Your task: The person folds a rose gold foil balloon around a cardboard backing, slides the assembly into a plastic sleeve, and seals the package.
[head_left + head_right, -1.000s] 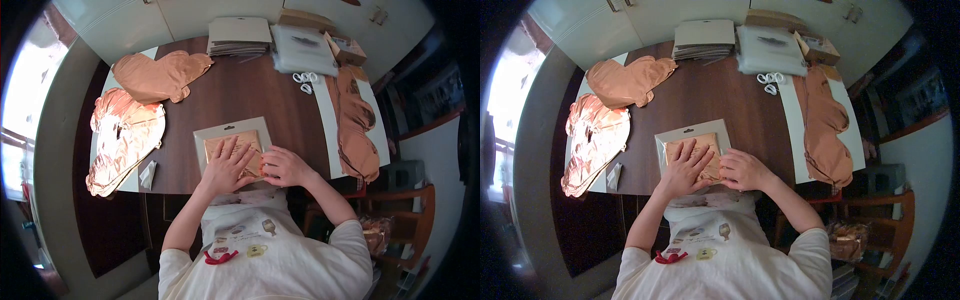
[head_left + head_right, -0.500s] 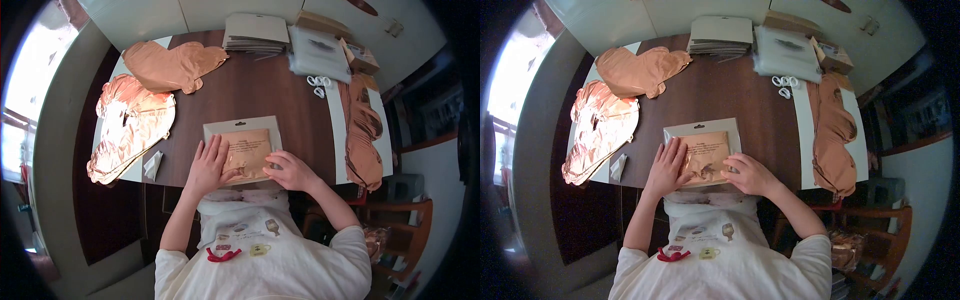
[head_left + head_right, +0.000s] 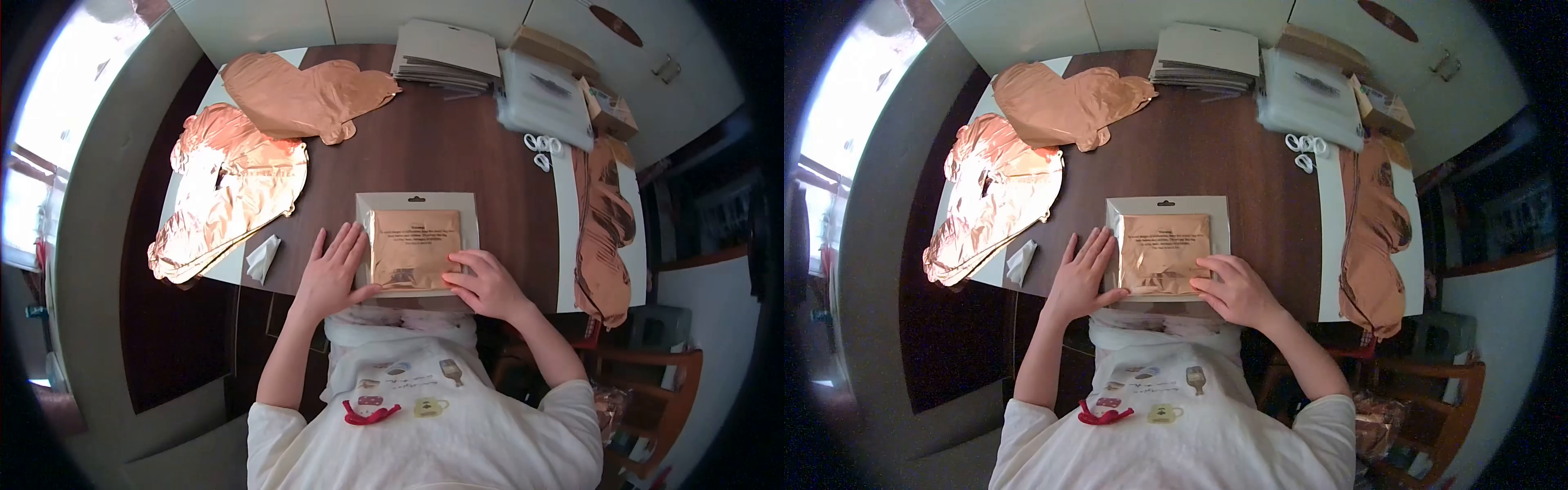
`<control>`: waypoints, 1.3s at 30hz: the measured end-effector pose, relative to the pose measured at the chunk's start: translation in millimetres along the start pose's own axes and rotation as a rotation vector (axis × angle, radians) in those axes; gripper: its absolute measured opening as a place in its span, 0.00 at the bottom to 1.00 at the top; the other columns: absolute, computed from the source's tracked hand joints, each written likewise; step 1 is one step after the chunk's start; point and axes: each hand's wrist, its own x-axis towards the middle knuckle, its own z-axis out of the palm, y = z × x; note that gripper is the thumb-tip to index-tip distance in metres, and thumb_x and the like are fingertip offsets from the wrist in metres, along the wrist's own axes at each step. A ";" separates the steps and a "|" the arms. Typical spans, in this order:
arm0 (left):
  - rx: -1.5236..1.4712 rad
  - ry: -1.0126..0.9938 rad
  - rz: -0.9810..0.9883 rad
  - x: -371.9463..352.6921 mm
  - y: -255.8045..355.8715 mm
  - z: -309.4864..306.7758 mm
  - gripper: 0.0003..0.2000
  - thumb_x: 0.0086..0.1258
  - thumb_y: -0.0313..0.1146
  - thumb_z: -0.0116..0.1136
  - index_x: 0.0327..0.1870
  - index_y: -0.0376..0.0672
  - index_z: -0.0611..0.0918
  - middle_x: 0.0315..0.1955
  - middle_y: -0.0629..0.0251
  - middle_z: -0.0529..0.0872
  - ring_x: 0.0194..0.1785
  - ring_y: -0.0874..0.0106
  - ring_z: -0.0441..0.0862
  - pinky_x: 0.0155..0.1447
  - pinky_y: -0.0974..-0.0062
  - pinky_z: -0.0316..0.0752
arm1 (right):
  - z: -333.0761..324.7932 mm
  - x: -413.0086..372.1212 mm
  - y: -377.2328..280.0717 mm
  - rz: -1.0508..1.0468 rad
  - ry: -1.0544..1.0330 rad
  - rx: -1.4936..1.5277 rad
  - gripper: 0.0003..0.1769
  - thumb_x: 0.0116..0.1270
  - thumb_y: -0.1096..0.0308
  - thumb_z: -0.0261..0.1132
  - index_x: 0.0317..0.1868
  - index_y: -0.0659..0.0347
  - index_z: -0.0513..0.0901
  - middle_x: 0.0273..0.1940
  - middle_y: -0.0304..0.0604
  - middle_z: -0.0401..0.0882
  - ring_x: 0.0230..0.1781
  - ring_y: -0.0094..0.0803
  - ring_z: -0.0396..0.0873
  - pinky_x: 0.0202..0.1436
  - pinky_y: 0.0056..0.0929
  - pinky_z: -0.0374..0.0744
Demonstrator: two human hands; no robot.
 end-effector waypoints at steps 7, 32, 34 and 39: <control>0.020 0.003 0.002 -0.2 0.3 0.4 0.45 0.62 0.67 0.51 0.72 0.39 0.61 0.72 0.55 0.60 0.77 0.61 0.52 0.77 0.52 0.42 | 2.9 3.4 -2.8 0.018 0.025 -0.005 0.13 0.58 0.66 0.69 0.45 0.53 0.84 0.56 0.42 0.74 0.58 0.40 0.71 0.59 0.39 0.73; -0.010 0.003 -0.014 1.6 5.4 -6.2 0.38 0.60 0.63 0.56 0.71 0.57 0.67 0.71 0.52 0.61 0.75 0.55 0.54 0.75 0.47 0.46 | -11.7 -11.9 14.1 -0.141 -0.004 -0.175 0.12 0.54 0.66 0.69 0.39 0.56 0.79 0.46 0.38 0.77 0.52 0.34 0.75 0.60 0.37 0.73; 0.005 0.026 -0.009 2.4 5.4 -5.1 0.38 0.60 0.63 0.56 0.71 0.57 0.67 0.70 0.53 0.62 0.75 0.56 0.55 0.75 0.47 0.47 | -11.7 -11.8 14.1 -0.119 0.002 -0.181 0.13 0.54 0.67 0.69 0.40 0.56 0.79 0.46 0.38 0.77 0.51 0.35 0.75 0.58 0.38 0.74; 0.037 0.081 -0.023 11.7 4.0 -1.7 0.37 0.60 0.65 0.54 0.70 0.58 0.67 0.69 0.54 0.65 0.74 0.55 0.57 0.74 0.45 0.48 | -24.3 4.0 3.7 -0.042 0.029 -0.263 0.13 0.56 0.66 0.68 0.41 0.56 0.78 0.45 0.38 0.76 0.50 0.36 0.74 0.60 0.38 0.72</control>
